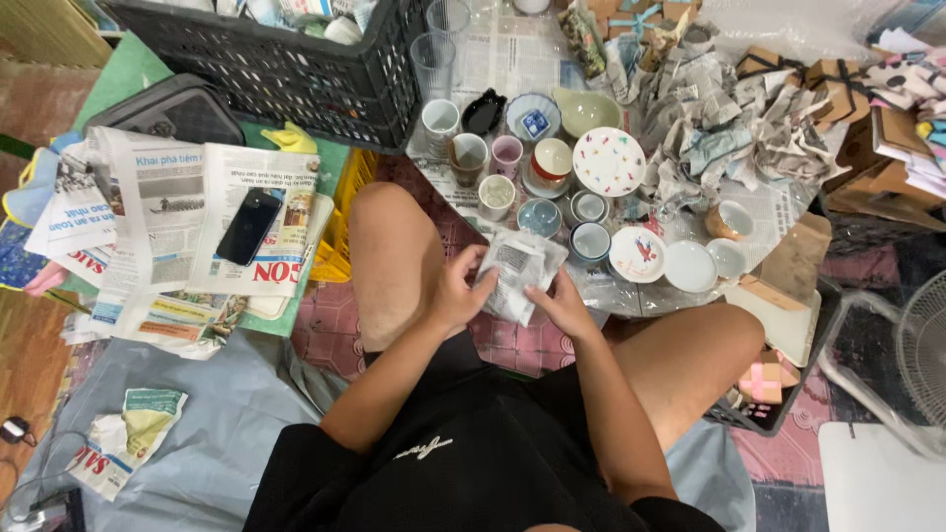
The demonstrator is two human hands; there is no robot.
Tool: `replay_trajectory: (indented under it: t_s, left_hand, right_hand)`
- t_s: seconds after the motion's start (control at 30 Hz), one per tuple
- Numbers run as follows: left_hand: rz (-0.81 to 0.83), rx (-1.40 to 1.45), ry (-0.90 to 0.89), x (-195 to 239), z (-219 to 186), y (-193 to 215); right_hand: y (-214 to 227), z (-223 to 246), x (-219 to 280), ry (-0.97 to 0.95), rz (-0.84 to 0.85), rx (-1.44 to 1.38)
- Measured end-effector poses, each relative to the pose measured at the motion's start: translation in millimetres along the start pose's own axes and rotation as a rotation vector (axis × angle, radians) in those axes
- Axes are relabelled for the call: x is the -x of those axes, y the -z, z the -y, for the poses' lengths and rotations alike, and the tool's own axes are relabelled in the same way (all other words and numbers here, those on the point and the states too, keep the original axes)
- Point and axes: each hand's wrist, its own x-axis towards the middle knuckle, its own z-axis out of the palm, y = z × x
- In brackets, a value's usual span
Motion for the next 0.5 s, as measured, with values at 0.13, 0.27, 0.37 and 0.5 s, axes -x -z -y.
replay_trajectory:
  t_s: [0.13, 0.27, 0.37, 0.5]
  left_hand:
    - [0.000, -0.009, 0.018, 0.7, 1.5, -2.4]
    - [0.022, 0.065, 0.048, -1.4, -2.6, -4.5]
    - [0.015, 0.034, 0.112, -1.3, -9.8, -3.4]
    - [0.064, -0.084, -0.038, -5.6, -23.0, 0.1]
  right_hand:
    - [8.9, -7.2, -4.6, -0.067, -0.044, 0.024]
    - [2.0, 14.9, -2.1, -0.030, -0.089, -0.006]
    - [7.9, 41.1, 3.8, -0.005, -0.052, 0.177]
    - [4.1, 66.9, 10.6, -0.040, -0.057, 0.333]
